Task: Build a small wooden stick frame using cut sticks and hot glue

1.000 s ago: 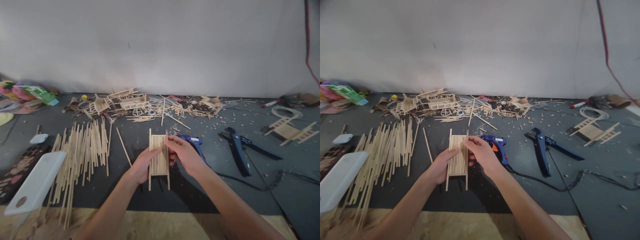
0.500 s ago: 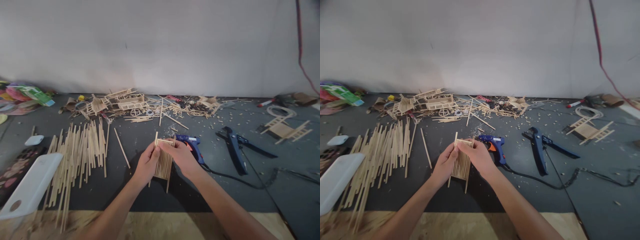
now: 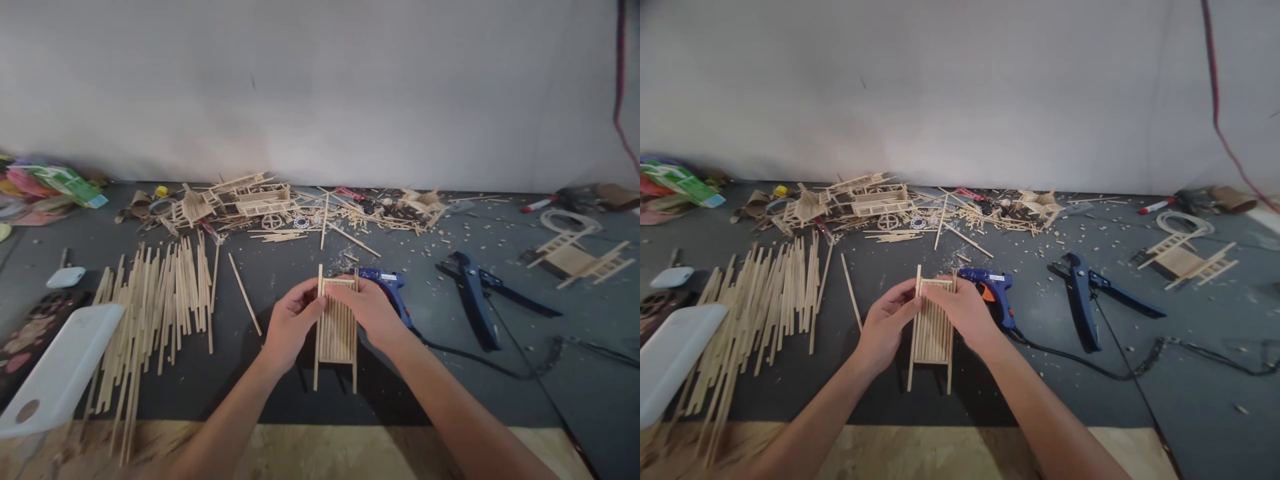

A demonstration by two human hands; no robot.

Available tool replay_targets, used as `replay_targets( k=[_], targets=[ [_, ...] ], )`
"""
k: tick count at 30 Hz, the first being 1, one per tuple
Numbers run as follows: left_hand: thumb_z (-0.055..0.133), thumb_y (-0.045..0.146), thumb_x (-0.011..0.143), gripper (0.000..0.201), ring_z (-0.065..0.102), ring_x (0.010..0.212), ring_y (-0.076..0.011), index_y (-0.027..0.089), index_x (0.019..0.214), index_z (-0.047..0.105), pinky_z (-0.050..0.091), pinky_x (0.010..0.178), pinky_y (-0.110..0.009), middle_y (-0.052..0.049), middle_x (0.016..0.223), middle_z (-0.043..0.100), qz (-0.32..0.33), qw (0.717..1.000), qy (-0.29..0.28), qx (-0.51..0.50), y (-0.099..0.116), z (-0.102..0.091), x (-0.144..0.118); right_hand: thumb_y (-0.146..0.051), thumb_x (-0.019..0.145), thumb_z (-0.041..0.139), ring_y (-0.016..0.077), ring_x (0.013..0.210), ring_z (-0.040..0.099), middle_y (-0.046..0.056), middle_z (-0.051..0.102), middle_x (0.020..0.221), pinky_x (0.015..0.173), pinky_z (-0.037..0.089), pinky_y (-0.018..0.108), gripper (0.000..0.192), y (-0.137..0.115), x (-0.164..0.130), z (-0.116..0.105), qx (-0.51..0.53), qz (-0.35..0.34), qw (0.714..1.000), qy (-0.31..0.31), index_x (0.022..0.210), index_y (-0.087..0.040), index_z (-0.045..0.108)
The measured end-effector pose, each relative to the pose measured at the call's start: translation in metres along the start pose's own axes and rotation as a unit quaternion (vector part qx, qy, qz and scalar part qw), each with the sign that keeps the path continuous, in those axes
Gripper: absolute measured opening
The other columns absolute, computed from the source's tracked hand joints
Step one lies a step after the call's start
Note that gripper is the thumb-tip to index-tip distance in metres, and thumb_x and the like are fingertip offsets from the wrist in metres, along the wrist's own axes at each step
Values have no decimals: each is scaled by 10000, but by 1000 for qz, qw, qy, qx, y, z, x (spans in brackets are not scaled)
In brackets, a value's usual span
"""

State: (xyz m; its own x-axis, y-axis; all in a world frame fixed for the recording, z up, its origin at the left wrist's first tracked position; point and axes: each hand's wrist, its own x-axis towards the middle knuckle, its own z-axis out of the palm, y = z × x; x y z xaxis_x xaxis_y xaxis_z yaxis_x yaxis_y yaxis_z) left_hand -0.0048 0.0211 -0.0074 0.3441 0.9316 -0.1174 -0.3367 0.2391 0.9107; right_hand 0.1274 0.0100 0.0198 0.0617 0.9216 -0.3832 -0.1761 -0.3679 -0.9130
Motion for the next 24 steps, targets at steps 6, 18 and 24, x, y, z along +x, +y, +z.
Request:
replay_targets(
  k=[6, 18, 24],
  targets=[
    [629, 228, 716, 168, 606, 722, -133, 171, 869, 670, 447, 726, -266, -31, 800, 684, -108, 990, -18, -88, 4, -2, 2, -324, 647, 652, 131, 531, 548, -1, 598, 591, 514, 412, 254, 172, 9, -5, -9, 14, 5, 1000, -20, 679, -167, 590],
    [662, 217, 698, 189, 573, 649, -87, 156, 877, 659, 448, 659, -213, -21, 766, 659, -157, 984, -82, -20, 6, -6, 3, -361, 639, 674, 109, 532, 534, -18, 595, 602, 543, 398, 256, 206, 24, -19, -15, 53, 10, 998, -36, 712, -177, 622],
    [667, 195, 687, 187, 573, 668, -90, 158, 871, 670, 447, 683, -217, -23, 771, 661, -155, 984, -90, -2, 7, -7, 2, -349, 649, 670, 104, 531, 533, -24, 595, 598, 540, 397, 245, 185, 26, -19, -16, 62, 7, 998, -29, 697, -179, 615]
  ],
)
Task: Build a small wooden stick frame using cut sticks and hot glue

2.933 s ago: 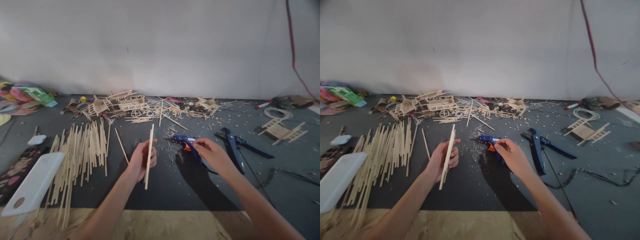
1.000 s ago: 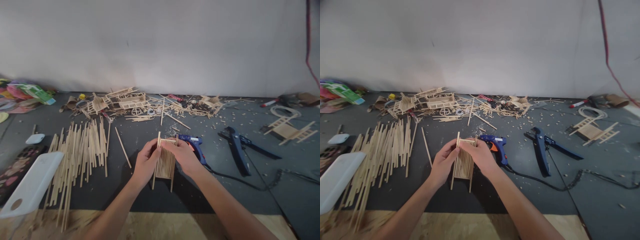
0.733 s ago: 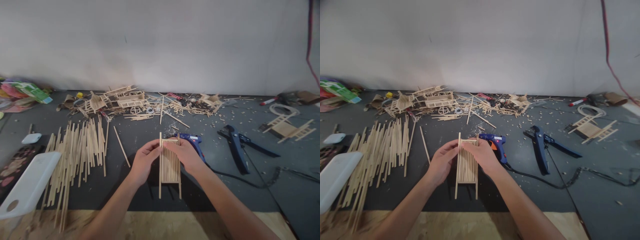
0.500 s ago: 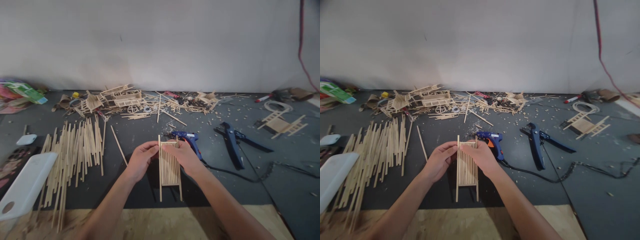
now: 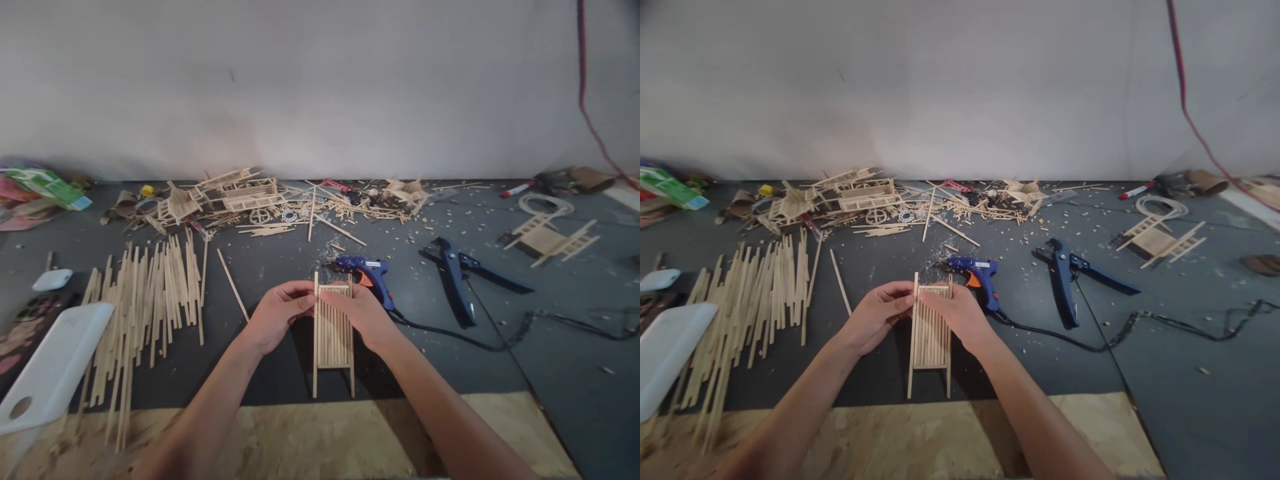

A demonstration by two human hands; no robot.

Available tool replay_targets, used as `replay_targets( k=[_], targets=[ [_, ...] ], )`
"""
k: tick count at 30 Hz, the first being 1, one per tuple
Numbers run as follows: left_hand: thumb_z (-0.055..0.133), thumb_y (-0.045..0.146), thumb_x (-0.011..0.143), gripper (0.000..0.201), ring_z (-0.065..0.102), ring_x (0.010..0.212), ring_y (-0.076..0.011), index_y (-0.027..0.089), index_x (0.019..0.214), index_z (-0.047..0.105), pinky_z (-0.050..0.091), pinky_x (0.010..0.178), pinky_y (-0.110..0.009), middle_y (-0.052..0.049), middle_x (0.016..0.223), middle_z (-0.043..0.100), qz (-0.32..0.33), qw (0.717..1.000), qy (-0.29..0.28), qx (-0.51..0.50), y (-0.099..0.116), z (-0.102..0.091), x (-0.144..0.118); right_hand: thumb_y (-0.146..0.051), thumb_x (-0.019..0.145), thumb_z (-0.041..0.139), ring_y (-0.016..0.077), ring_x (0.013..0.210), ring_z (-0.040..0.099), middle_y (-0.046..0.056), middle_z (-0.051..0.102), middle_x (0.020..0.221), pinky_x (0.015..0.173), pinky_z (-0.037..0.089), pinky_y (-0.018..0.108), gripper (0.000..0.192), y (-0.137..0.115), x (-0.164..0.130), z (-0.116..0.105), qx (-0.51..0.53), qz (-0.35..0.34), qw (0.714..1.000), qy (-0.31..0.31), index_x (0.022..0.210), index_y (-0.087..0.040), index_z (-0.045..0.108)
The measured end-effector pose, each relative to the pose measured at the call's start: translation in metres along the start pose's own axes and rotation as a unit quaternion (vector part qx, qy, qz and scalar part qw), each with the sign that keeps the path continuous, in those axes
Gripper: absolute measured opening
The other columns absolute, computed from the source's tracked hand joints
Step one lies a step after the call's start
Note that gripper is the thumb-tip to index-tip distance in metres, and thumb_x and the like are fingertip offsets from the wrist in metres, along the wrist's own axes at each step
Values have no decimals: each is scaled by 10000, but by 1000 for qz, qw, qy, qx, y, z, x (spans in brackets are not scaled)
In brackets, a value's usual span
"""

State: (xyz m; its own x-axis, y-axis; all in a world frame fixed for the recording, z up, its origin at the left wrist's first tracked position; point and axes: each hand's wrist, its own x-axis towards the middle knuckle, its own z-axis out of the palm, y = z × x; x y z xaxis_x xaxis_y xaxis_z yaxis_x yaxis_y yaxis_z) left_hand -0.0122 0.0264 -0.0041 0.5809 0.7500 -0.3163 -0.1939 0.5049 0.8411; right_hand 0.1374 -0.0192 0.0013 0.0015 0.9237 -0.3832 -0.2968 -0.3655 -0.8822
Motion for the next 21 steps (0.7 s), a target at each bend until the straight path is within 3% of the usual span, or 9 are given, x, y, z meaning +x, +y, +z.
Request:
replay_targets(
  k=[17, 21],
  targets=[
    [656, 203, 694, 188, 579, 706, -103, 153, 874, 672, 452, 696, -232, -37, 799, 669, 27, 999, 22, 28, -3, 2, 1, -354, 612, 682, 112, 474, 505, -42, 547, 534, 487, 392, 254, 213, 9, 4, 1, -20, 0, 998, 57, 671, -186, 567],
    [685, 195, 657, 229, 572, 645, -88, 163, 880, 643, 463, 644, -227, -12, 750, 643, 25, 998, 61, 1, -3, 4, 1, -348, 608, 682, 119, 491, 520, -33, 558, 553, 496, 409, 257, 212, 6, 5, 2, -2, 7, 998, 58, 681, -182, 573]
  ],
)
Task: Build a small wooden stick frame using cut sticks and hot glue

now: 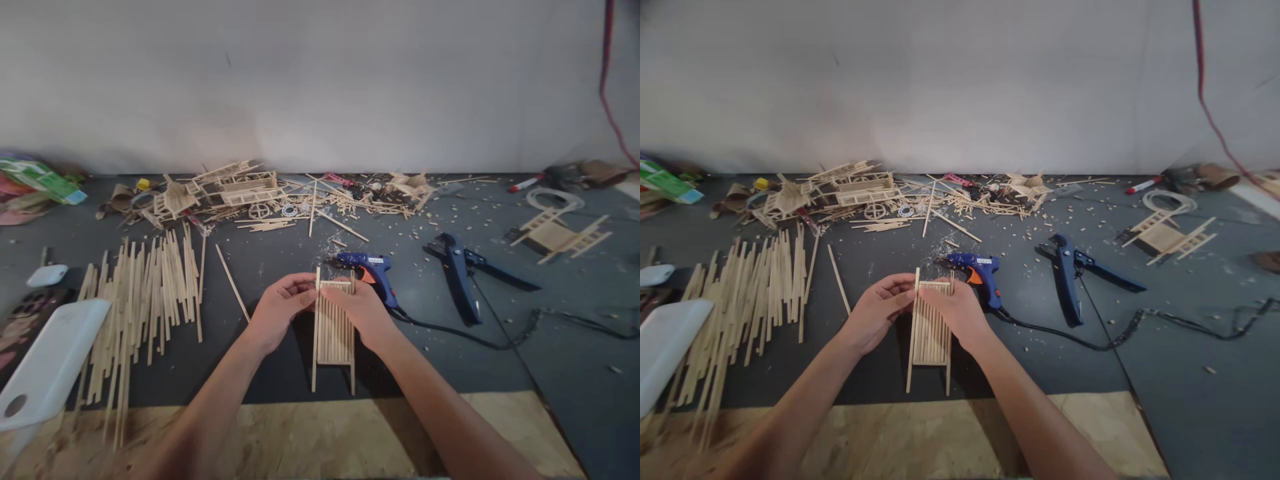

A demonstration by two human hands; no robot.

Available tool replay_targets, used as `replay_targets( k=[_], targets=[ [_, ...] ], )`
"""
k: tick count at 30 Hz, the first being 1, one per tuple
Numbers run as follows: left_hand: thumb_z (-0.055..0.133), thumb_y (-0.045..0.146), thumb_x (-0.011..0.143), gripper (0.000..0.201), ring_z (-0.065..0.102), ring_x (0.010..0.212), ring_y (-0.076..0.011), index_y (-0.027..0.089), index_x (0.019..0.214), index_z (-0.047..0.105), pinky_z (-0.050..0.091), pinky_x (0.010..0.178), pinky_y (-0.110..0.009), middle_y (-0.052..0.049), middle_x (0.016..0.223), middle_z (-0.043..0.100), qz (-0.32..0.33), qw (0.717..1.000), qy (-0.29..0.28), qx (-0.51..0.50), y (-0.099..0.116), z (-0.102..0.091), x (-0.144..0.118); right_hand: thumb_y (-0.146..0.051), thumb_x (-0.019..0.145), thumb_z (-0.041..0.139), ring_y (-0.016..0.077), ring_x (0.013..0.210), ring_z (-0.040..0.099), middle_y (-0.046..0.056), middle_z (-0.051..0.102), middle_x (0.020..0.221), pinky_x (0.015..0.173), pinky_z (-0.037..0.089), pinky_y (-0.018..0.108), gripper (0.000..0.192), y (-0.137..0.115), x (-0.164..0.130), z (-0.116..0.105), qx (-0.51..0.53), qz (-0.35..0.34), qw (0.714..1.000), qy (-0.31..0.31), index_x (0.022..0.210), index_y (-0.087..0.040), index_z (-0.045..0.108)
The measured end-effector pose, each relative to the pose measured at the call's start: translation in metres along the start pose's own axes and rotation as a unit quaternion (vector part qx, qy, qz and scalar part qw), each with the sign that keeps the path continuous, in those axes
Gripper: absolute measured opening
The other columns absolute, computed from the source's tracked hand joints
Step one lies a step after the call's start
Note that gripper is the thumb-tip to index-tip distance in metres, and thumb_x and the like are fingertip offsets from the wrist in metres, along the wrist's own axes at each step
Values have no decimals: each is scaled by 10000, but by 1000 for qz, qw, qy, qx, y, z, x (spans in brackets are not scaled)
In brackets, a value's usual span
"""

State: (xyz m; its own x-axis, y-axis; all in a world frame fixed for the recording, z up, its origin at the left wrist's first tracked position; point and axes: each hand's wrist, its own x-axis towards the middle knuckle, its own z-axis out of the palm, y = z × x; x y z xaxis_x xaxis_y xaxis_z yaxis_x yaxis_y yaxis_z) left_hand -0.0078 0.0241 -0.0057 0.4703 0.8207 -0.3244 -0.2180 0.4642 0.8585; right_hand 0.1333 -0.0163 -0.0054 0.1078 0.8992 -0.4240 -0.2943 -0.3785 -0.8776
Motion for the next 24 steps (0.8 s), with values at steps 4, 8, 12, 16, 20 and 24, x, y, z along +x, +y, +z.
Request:
replay_targets(
  k=[4, 8, 12, 16, 20, 24],
  targets=[
    [708, 199, 629, 223, 566, 639, -91, 158, 830, 620, 467, 623, -233, -4, 729, 619, -17, 1000, -8, 13, -2, -1, -1, -338, 617, 672, 120, 500, 524, -23, 563, 570, 499, 421, 257, 198, -2, 2, -1, 1, 1, 1000, 13, 677, -182, 566],
    [725, 175, 602, 226, 563, 672, -96, 154, 801, 619, 462, 635, -233, -2, 728, 612, -17, 999, -33, 29, -5, -4, -1, -331, 631, 658, 112, 482, 509, -29, 547, 552, 476, 403, 247, 180, -1, 3, -2, -12, -5, 1000, 12, 654, -184, 556],
    [715, 180, 609, 194, 553, 628, -84, 147, 779, 627, 458, 631, -230, 0, 696, 613, -27, 998, -24, 45, -5, -4, -1, -339, 639, 653, 110, 469, 502, -35, 532, 535, 462, 392, 246, 188, 1, 3, -3, -22, -7, 1000, 5, 640, -185, 546],
    [718, 179, 602, 183, 542, 596, -75, 137, 758, 633, 453, 608, -215, 3, 667, 605, -27, 998, -9, 51, -3, -1, -1, -360, 645, 649, 120, 490, 521, -23, 548, 558, 477, 405, 257, 200, 3, 5, -5, -21, -14, 1000, -4, 661, -184, 555],
    [723, 175, 591, 180, 530, 565, -68, 132, 739, 630, 452, 581, -204, 12, 634, 593, -20, 999, 1, 46, -3, 0, -1, -350, 649, 648, 118, 485, 522, -26, 552, 553, 471, 410, 255, 186, 4, 5, -5, -18, -15, 1000, -4, 664, -188, 559],
    [716, 171, 593, 166, 526, 557, -64, 132, 731, 632, 457, 567, -199, 21, 620, 589, -18, 999, 9, 48, -3, 1, -1, -346, 653, 644, 117, 474, 528, -32, 552, 538, 466, 415, 248, 185, 4, 5, -4, -16, -12, 1000, -5, 657, -182, 558]
  ],
)
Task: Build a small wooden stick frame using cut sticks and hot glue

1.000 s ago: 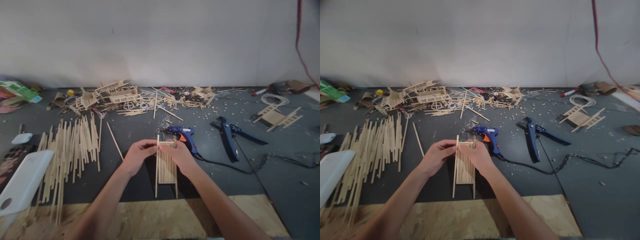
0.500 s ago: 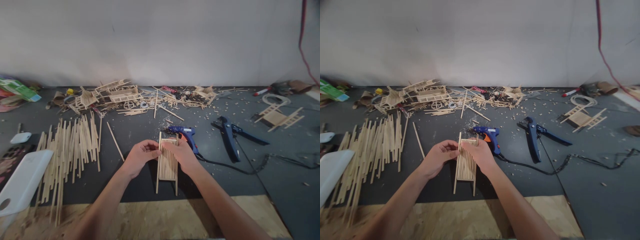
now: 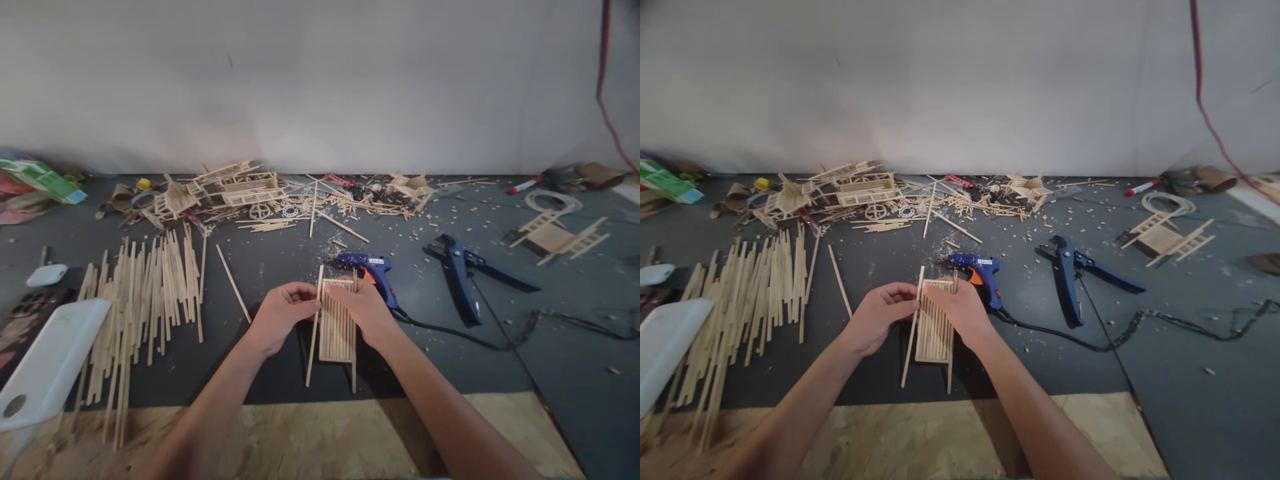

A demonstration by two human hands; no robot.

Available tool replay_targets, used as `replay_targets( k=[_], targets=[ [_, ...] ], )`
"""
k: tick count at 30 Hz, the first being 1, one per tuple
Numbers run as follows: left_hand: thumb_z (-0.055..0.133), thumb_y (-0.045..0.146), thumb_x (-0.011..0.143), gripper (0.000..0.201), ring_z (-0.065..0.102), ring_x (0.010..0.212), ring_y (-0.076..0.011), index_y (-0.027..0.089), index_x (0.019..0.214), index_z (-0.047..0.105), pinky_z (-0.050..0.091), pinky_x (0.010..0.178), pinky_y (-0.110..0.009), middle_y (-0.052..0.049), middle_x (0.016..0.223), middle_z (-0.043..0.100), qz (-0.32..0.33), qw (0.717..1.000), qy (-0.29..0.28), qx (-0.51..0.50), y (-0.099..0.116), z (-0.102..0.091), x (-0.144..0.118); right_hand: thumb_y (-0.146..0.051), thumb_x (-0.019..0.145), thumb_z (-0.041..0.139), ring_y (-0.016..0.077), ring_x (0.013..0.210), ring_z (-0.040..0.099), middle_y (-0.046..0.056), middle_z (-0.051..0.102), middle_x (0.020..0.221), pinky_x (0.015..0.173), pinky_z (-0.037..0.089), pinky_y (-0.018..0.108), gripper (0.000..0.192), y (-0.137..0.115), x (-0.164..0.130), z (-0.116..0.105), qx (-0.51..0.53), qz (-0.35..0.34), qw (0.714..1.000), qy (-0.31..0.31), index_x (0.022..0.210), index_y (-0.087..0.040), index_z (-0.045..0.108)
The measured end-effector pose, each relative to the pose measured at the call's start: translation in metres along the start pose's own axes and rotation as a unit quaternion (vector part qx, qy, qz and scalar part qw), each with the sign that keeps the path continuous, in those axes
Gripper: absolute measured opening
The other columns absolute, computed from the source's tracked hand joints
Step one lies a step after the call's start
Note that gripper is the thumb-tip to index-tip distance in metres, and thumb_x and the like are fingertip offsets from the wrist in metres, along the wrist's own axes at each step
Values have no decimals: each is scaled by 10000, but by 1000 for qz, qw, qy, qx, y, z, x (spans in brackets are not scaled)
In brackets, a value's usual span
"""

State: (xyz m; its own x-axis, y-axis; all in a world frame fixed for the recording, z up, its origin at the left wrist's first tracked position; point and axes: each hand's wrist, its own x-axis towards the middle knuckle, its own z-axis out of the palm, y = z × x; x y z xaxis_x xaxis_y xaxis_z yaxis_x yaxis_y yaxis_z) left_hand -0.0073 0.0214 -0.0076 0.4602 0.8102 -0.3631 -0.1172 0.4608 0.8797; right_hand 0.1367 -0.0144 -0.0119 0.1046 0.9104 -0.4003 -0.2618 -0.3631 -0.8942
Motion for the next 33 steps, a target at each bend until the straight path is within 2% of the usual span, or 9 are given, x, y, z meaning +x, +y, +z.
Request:
replay_targets(
  k=[10, 16, 22, 29, 33],
  targets=[
    [681, 167, 628, 146, 549, 565, -74, 123, 753, 618, 502, 579, -226, 18, 621, 589, -29, 1000, 8, -2, 1, 2, -1, -315, 622, 659, 120, 454, 536, -44, 550, 518, 469, 443, 254, 173, 1, 2, -1, 7, 14, 1000, 5, 658, -185, 551],
    [648, 145, 657, 111, 565, 563, -80, 123, 759, 611, 509, 599, -237, 12, 618, 596, -25, 1000, 1, -11, 0, 1, -2, -301, 622, 663, 114, 439, 526, -49, 536, 512, 461, 449, 258, 167, 1, 2, 1, 14, 21, 999, 27, 661, -188, 546],
    [572, 141, 715, 148, 583, 632, -94, 125, 844, 643, 497, 630, -234, -35, 758, 641, -7, 1000, -25, -6, 0, 3, -2, -319, 634, 657, 123, 450, 536, -41, 551, 529, 477, 451, 268, 177, 3, 2, 1, 8, 15, 1000, 25, 690, -191, 548],
    [503, 103, 731, 160, 574, 614, -95, 115, 833, 625, 488, 596, -231, -36, 756, 631, -8, 1000, 12, -3, 4, 9, -3, -326, 630, 670, 106, 424, 500, -46, 535, 501, 439, 424, 243, 201, 2, 1, 3, 3, 3, 999, 37, 668, -181, 537],
    [503, 111, 718, 140, 565, 584, -92, 127, 807, 609, 481, 567, -230, -23, 717, 618, -13, 1000, 12, -20, 2, 8, -2, -319, 642, 670, 95, 415, 485, -55, 525, 485, 425, 399, 225, 192, -1, -4, 5, 2, -11, 1000, 24, 647, -182, 536]
  ],
)
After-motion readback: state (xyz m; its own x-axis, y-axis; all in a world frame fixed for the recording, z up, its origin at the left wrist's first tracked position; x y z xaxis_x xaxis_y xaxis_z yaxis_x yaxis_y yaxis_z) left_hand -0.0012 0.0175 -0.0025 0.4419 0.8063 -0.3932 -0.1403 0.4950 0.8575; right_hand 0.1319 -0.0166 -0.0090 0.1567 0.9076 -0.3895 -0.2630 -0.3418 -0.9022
